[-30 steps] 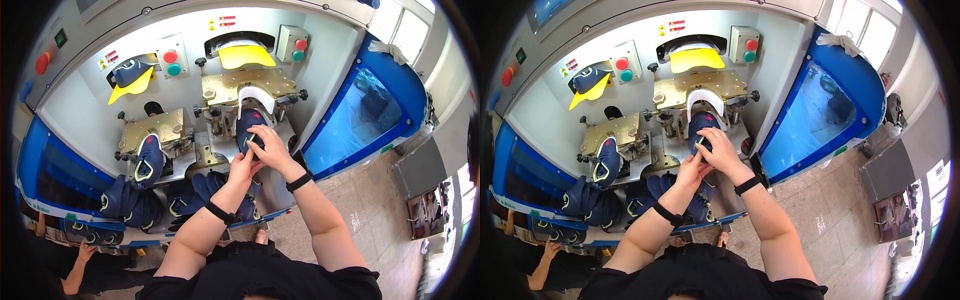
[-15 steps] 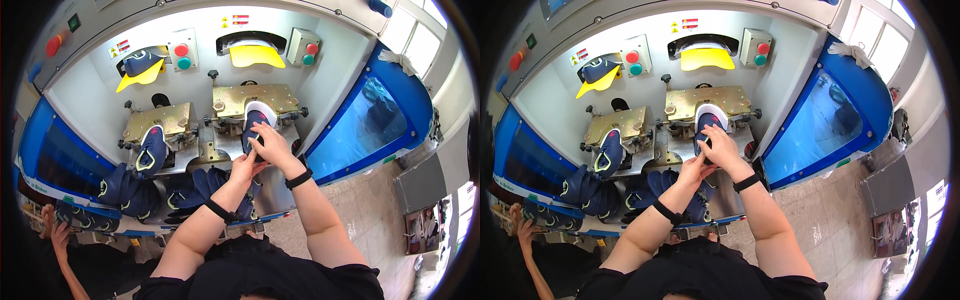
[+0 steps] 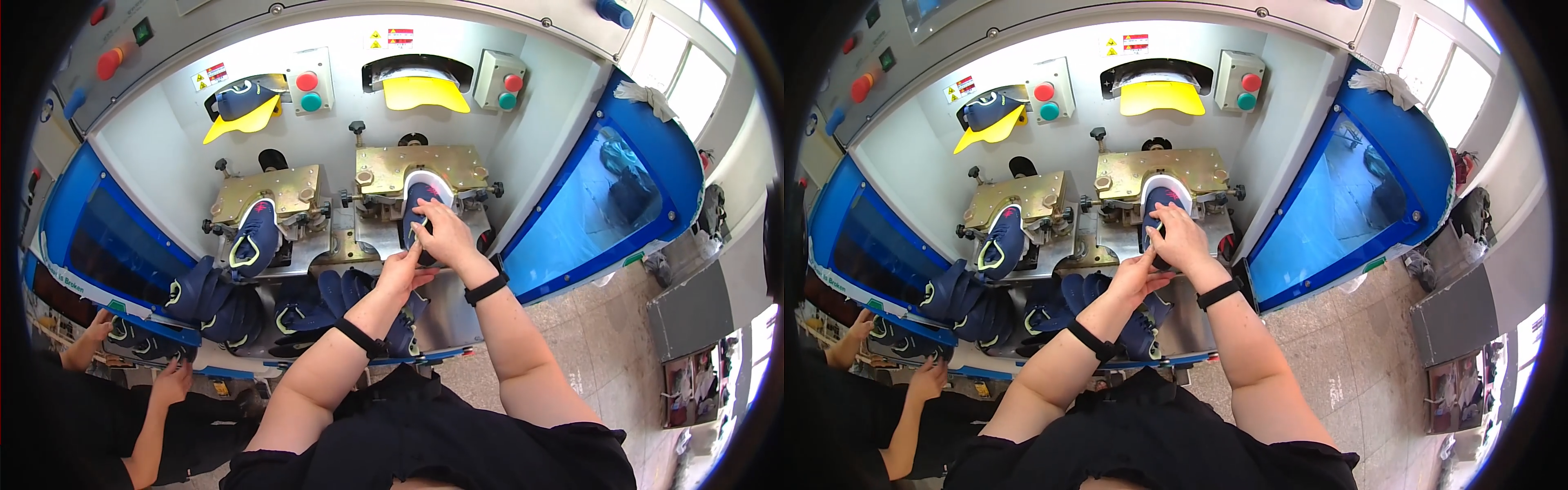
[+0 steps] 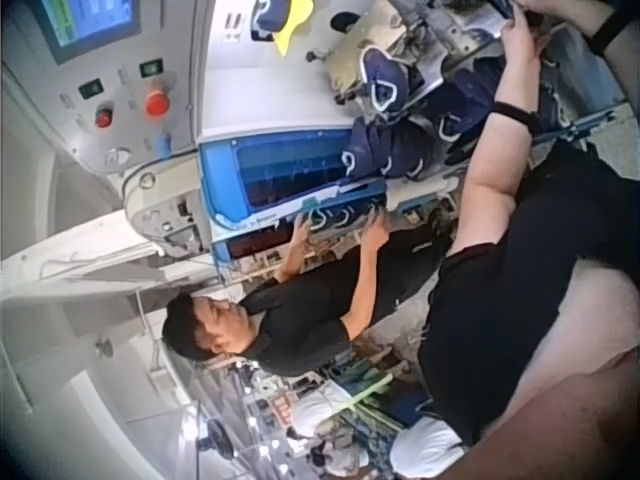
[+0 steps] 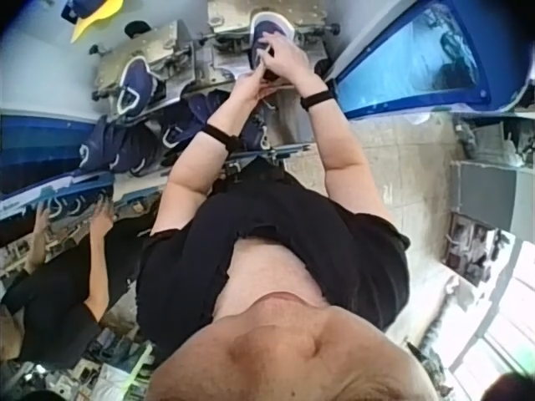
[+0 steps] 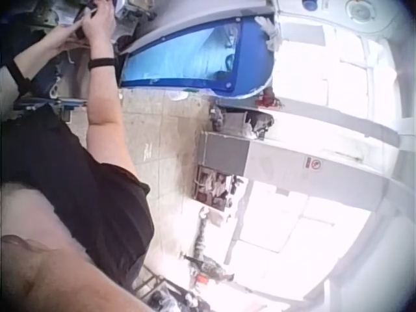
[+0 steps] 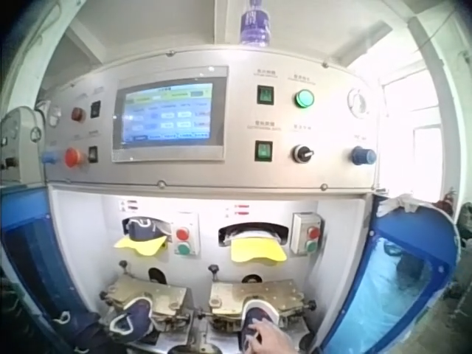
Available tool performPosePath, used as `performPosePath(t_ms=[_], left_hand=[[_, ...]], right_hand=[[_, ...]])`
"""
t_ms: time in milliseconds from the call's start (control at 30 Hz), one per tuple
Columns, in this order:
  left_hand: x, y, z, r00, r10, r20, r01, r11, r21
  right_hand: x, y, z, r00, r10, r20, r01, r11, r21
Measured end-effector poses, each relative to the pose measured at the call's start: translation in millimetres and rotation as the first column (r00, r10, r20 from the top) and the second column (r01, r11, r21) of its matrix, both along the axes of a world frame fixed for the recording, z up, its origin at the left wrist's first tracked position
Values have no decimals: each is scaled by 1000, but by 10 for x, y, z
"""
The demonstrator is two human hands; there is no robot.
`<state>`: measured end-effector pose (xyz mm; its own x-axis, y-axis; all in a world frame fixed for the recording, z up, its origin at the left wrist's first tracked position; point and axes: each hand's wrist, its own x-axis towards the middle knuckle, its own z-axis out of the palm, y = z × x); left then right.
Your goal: Operator loads shoe uppers onto a lasting or shaping machine and triggers the automated cycle.
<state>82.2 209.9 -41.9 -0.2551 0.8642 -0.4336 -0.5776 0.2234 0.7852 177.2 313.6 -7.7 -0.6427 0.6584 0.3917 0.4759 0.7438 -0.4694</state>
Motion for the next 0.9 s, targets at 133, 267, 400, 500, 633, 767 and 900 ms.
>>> performPosePath(t_ms=[133, 267, 400, 500, 633, 767, 900], left_hand=[[-37, 2, -13, 1000, -18, 5, 18, 1000, 5], [-138, -278, -42, 985, -74, -155, 76, 997, 2], [-458, -903, -88, 786, -70, -614, 183, 975, 123], [-463, -1228, -135, 239, 91, -967, 515, 832, 206], [-339, -1392, -335, -253, -135, -958, 593, 761, -264], [-488, -1420, -588, -414, -85, -906, 518, 797, -312], [-643, -1379, -648, -379, -55, -924, 444, 865, -233]], right_hand=[[-31, 39, -37, 1000, -12, 17, 12, 1000, -13], [117, -46, -136, 981, 6, -193, 21, 991, 133], [493, -646, -406, 844, -69, -531, 234, 940, 249], [646, -975, -1039, 905, -332, -267, 260, 927, -269], [601, -946, -1707, 967, -236, -101, 134, 800, -585], [634, -901, -1554, 980, -197, 39, 191, 856, -481], [951, -1117, -669, 986, -72, 149, 106, 966, -237]])
